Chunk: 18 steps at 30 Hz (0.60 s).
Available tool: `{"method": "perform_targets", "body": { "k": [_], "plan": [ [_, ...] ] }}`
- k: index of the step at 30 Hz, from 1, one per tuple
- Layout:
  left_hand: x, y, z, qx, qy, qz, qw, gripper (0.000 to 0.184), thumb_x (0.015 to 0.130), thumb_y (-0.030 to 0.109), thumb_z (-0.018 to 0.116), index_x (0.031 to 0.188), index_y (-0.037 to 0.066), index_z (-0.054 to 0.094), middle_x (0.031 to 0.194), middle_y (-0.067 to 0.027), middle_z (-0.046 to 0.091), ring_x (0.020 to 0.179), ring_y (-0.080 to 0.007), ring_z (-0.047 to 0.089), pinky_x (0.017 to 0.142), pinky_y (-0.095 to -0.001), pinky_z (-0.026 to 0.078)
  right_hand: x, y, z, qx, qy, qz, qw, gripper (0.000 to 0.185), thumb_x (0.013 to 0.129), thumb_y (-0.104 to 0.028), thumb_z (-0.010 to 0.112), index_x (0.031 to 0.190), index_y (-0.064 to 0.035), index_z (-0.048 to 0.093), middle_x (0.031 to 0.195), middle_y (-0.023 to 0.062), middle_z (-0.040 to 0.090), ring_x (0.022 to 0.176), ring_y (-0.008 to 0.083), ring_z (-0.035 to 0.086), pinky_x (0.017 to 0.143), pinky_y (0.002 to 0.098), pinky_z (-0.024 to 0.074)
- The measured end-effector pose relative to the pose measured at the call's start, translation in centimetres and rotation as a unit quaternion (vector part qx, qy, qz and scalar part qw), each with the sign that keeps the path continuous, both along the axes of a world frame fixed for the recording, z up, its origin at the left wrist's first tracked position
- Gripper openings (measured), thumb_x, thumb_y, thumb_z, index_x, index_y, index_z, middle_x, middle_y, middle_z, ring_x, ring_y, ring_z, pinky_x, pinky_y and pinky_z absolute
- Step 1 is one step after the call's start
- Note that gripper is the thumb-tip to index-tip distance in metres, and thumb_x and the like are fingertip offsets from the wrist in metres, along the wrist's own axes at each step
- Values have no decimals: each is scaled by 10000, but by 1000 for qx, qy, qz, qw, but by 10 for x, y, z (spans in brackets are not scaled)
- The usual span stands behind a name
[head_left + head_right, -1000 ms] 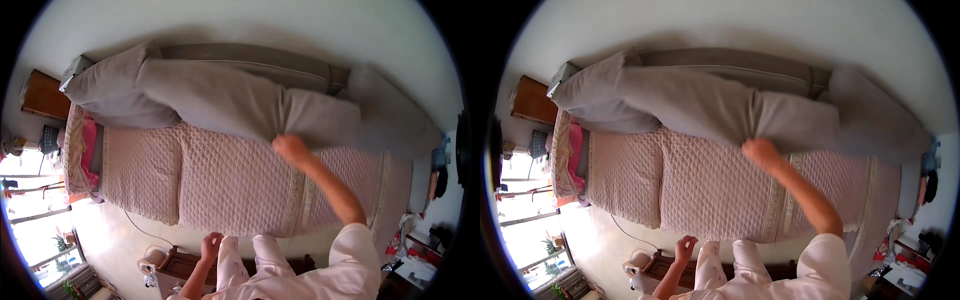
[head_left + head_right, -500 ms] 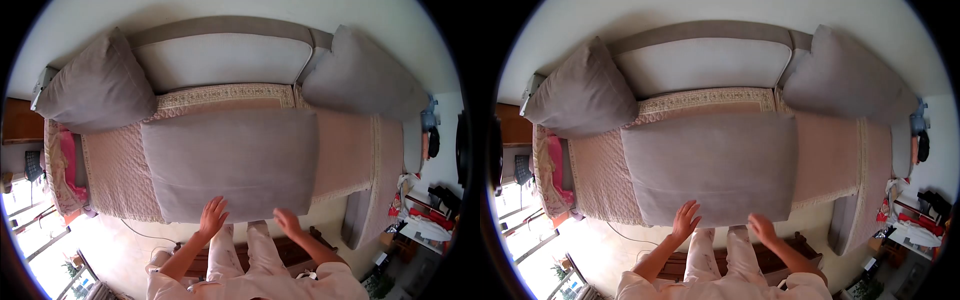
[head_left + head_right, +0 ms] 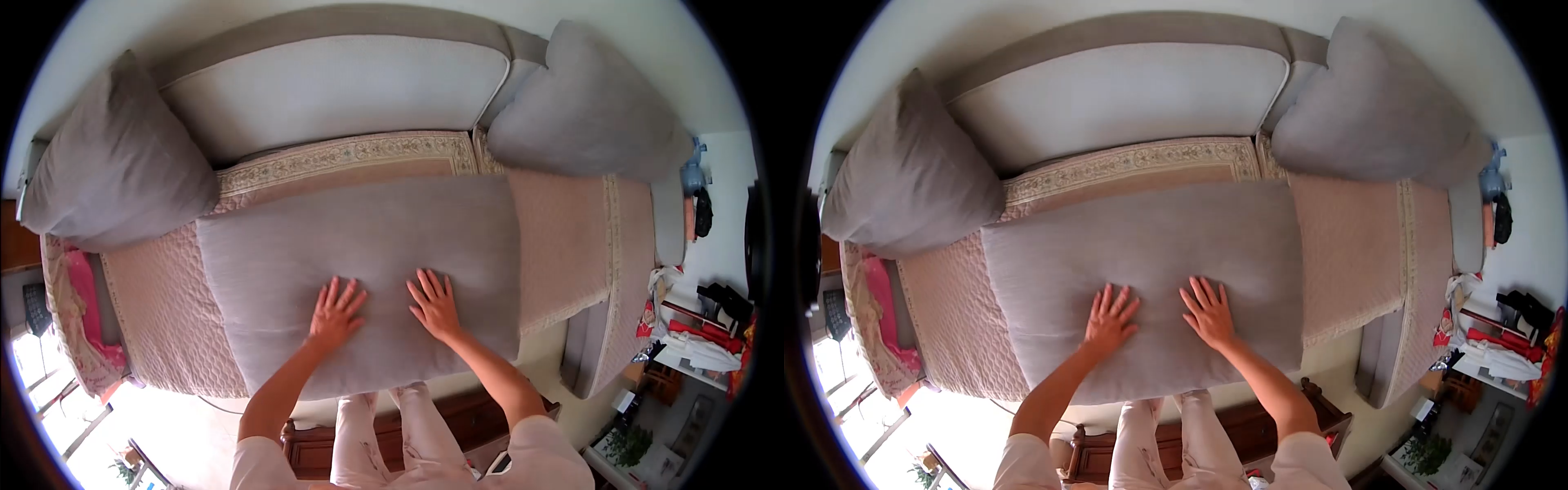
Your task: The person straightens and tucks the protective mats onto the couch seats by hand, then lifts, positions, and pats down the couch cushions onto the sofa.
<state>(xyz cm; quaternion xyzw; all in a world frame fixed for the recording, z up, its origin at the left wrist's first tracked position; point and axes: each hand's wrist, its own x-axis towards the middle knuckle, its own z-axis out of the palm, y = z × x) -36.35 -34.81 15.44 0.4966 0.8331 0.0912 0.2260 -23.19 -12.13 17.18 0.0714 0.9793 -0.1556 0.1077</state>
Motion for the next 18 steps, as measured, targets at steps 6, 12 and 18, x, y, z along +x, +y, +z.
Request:
{"method": "perform_targets", "body": {
  "k": [6,12,18],
  "plan": [
    [-90,64,-64,52,58,68,995,541,834,371,497,1316,173,353,1428,-50,193,1305,-349,140,1036,-489,172,-112,56,-56,-15,79,6,997,528,822,-276,545,1295,-115,374,1403,111,232,1275,283,247,997,504,230],
    [-65,47,-30,16,24,34,999,600,808,390,535,1332,193,318,1433,-52,180,1317,-327,127,1047,-500,154,-74,54,-8,-96,22,48,994,506,831,-272,549,1281,-103,393,1379,121,281,1256,277,287,996,443,266],
    [-154,100,108,360,159,170,903,565,840,315,501,1343,164,294,1418,-95,217,1320,-321,131,1049,-540,85,-162,154,165,-97,322,-21,942,446,862,-264,502,1261,-80,427,1324,99,391,1235,281,341,1002,413,263]
  ]
}}
